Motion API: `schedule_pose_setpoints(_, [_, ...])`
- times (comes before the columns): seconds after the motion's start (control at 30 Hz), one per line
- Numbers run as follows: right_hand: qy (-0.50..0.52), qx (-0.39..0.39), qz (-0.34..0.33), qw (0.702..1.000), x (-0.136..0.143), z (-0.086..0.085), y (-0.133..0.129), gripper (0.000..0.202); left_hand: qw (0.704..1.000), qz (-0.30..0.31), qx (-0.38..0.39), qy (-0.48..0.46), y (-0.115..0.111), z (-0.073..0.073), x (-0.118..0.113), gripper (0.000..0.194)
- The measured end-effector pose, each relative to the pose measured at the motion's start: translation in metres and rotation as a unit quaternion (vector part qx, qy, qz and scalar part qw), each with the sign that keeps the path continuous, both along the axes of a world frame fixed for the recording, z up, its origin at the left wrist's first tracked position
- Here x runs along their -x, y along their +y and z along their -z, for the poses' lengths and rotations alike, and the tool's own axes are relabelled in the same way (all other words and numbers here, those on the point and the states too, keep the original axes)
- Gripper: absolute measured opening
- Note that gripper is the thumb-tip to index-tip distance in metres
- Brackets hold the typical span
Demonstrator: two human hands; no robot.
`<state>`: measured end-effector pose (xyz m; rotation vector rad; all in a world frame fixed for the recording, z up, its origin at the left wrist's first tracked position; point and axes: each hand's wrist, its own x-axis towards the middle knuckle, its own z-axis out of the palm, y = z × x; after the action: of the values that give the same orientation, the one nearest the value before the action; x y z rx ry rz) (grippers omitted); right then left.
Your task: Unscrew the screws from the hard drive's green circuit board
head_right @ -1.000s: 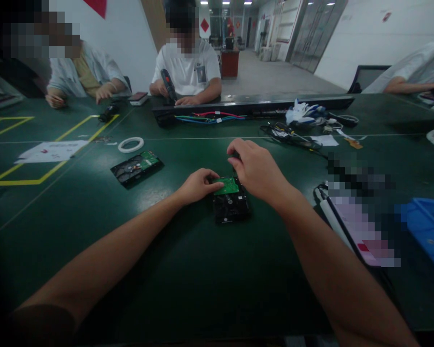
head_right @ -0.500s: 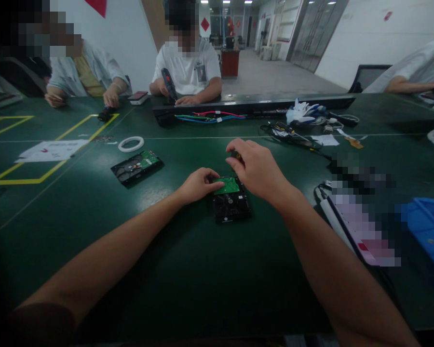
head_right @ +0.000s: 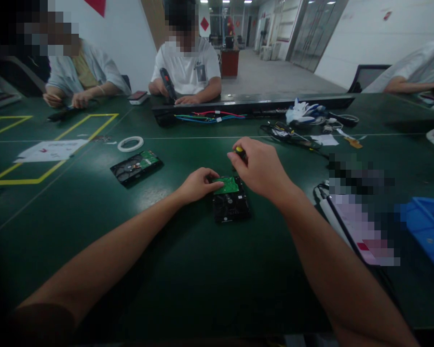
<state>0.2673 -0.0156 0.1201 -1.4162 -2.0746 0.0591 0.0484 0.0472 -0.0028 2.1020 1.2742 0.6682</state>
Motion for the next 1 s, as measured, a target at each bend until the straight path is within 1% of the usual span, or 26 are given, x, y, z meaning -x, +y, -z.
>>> schedule_pose_setpoints(0.17, [-0.028, -0.023, 0.0, 0.999, -0.0019, -0.0003, 0.0007, 0.02, 1.0, 0.003, -0.004, -0.001, 0.0004, 0.0009, 0.0006, 0.037])
schedule_pose_setpoints(0.27, [-0.027, -0.008, -0.009, 1.0, -0.0025, -0.0009, 0.0001, 0.021, 1.0, 0.003, -0.004, -0.003, 0.0012, 0.002, 0.0013, 0.037])
schedule_pose_setpoints(0.4, [-0.002, 0.027, -0.03, 0.999, -0.0023, -0.0006, -0.0015, 0.026, 1.0, 0.006, -0.009, -0.001, 0.0013, 0.0025, 0.0018, 0.038])
schedule_pose_setpoints(0.57, [0.019, 0.045, -0.021, 0.999, -0.0023, -0.0001, -0.0021, 0.023, 1.0, 0.004, -0.01, -0.002, 0.0001, 0.0022, 0.0012, 0.039])
schedule_pose_setpoints(0.63, [0.008, 0.042, -0.024, 0.999, -0.0026, -0.0005, -0.0018, 0.021, 1.0, 0.005, -0.01, -0.004, 0.0, 0.0026, 0.001, 0.039])
schedule_pose_setpoints(0.8, [-0.01, 0.007, -0.032, 0.999, -0.0032, -0.0012, -0.0007, 0.024, 1.0, 0.001, -0.006, -0.006, 0.0011, 0.0045, 0.0009, 0.039])
schedule_pose_setpoints(1.0, [-0.013, 0.02, -0.046, 0.999, -0.005, -0.0007, -0.0011, 0.031, 1.0, 0.006, -0.006, -0.005, 0.0019, 0.0047, 0.0017, 0.039])
